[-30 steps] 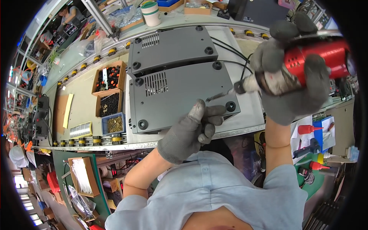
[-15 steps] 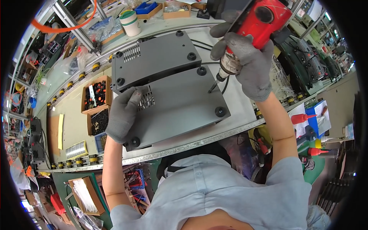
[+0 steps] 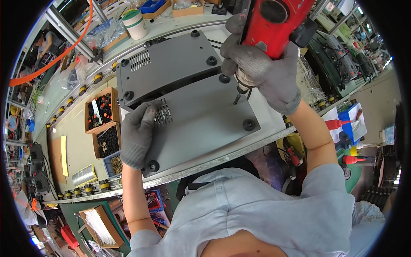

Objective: The user is assembling and labeling industrial power inverters on a factory assembly line, involving internal wiring, securing the chassis with an electric screwdriver, applying hot glue to components, and attaching identification stickers.

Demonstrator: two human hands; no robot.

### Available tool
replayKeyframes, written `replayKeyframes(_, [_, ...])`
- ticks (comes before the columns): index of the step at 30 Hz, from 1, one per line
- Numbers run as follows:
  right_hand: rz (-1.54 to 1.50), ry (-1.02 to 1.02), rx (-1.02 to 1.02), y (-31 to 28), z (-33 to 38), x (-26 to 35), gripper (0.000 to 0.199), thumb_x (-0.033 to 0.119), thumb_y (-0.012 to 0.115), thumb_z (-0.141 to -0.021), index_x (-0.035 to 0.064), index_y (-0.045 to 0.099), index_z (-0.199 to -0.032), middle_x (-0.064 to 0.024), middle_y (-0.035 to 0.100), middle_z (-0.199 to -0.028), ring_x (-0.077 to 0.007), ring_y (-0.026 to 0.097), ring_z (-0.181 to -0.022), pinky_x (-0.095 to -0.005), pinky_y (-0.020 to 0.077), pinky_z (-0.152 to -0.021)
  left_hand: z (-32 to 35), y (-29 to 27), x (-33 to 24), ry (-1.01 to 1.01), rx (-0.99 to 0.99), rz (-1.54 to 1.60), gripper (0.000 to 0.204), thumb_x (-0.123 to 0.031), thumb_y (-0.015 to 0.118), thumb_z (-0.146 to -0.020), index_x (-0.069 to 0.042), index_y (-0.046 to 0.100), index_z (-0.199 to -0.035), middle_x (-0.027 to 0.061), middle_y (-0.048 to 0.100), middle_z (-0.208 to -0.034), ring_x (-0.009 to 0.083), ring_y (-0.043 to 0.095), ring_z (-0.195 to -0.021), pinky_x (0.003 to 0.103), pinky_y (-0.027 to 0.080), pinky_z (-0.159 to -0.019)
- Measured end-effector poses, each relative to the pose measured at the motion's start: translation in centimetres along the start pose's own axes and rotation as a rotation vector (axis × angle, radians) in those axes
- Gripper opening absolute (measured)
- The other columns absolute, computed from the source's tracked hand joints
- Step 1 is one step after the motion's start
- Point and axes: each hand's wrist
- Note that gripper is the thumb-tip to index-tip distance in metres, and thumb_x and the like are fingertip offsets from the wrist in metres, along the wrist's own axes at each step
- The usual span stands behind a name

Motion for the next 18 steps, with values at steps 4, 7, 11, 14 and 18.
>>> replayKeyframes(4, [-0.089,0.063,-0.053,0.0,-0.5,0.1,0.019,0.004,0.063,-0.071,0.0041,0.059,-0.090,-0.0002,0.057,-0.064,-0.0077,0.055,-0.056,-0.0223,0.0454,-0.050,-0.5,-0.1,-0.1,-0.015,-0.012,-0.011,0.026,-0.018,0.048,-0.091,0.000,0.063,-0.101,0.0070,0.063,-0.076,0.0094,0.051,-0.068,0.024,0.042,-0.067])
replayKeyframes(7, [-0.118,0.067,-0.015,-0.1,-0.7,-0.2,0.023,0.001,0.061,-0.073,0.0035,0.057,-0.095,-0.0029,0.061,-0.072,-0.0090,0.057,-0.058,-0.0236,0.0450,-0.047,-0.8,-0.4,0.4,-0.063,0.031,0.000,0.026,-0.018,0.048,-0.091,0.000,0.064,-0.100,0.0086,0.064,-0.079,0.0107,0.054,-0.071,0.025,0.043,-0.070])
replayKeyframes(11, [0.049,0.088,0.037,0.6,-0.8,0.9,0.036,0.002,0.057,-0.073,-0.0033,0.049,-0.108,-0.0194,0.061,-0.096,-0.0184,0.061,-0.064,-0.0301,0.0507,-0.055,-0.3,-0.9,-0.4,-0.047,-0.035,0.147,0.028,-0.021,0.048,-0.091,0.001,0.064,-0.098,0.0124,0.067,-0.086,0.0178,0.063,-0.082,0.028,0.046,-0.075])
replayKeyframes(14, [-0.236,-0.158,0.093,-0.5,-2.6,0.4,0.034,0.001,0.055,-0.076,-0.0017,0.049,-0.110,-0.0180,0.060,-0.094,-0.0203,0.061,-0.067,-0.0294,0.0516,-0.056,-0.6,-0.4,0.9,0.005,-0.014,0.051,0.028,-0.020,0.048,-0.092,0.002,0.062,-0.103,0.0100,0.066,-0.090,0.0147,0.060,-0.085,0.027,0.047,-0.078])
replayKeyframes(18, [-0.276,-0.239,-0.027,2.7,-9.0,4.2,0.025,0.012,0.053,-0.080,-0.0032,0.055,-0.100,-0.0143,0.060,-0.085,-0.0173,0.058,-0.062,-0.0277,0.0491,-0.056,-0.9,0.2,0.5,0.025,0.009,0.160,0.026,-0.022,0.048,-0.091,-0.001,0.062,-0.100,0.0119,0.064,-0.086,0.0191,0.061,-0.079,0.029,0.048,-0.072])
Point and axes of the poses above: each hand's wrist, its own z-axis away from the middle knuckle, its own y-axis out of the palm, x = y × z
